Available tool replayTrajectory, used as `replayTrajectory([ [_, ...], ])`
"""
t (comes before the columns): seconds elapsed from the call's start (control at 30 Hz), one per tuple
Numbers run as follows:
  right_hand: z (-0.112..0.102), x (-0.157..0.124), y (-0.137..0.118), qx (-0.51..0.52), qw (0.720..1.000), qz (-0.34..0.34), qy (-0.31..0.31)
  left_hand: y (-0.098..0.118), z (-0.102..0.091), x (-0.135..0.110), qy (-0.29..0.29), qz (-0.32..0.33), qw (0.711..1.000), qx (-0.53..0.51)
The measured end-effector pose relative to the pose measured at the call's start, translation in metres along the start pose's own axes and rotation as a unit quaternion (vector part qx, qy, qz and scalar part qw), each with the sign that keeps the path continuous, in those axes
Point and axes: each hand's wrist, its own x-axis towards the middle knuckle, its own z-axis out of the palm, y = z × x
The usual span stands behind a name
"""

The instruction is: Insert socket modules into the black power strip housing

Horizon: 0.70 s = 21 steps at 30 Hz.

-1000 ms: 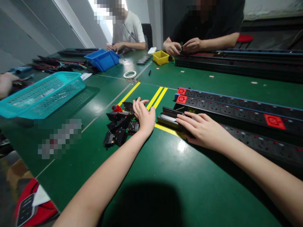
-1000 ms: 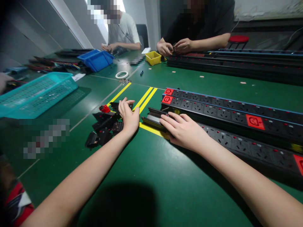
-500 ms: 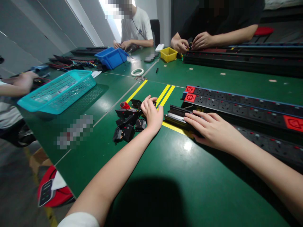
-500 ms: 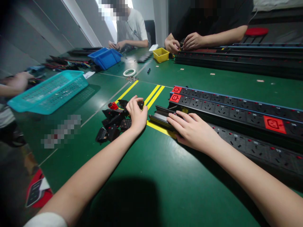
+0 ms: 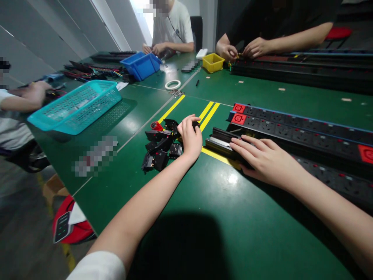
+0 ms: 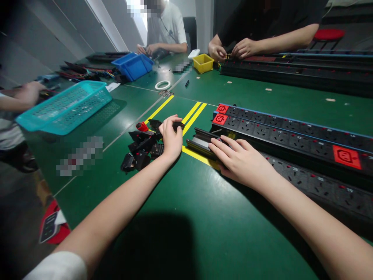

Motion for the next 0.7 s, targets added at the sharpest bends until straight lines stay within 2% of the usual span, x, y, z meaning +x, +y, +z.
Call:
replayTrajectory([
  [0.27, -0.003, 0.003, -0.002, -0.019, 1.0, 0.001, -0.009, -0.009, 0.002, 0.003, -0.002, 0.01, 1.0, -0.023],
  [0.47, -0.007, 0.005, -0.004, -0.024, 1.0, 0.006, -0.012, -0.017, 0.008, 0.006, -0.002, -0.053, 0.995, -0.087],
  [0.7, -0.008, 0.005, -0.005, -0.029, 0.999, 0.006, -0.012, -0.023, 0.012, 0.007, -0.009, -0.055, 0.99, -0.132],
])
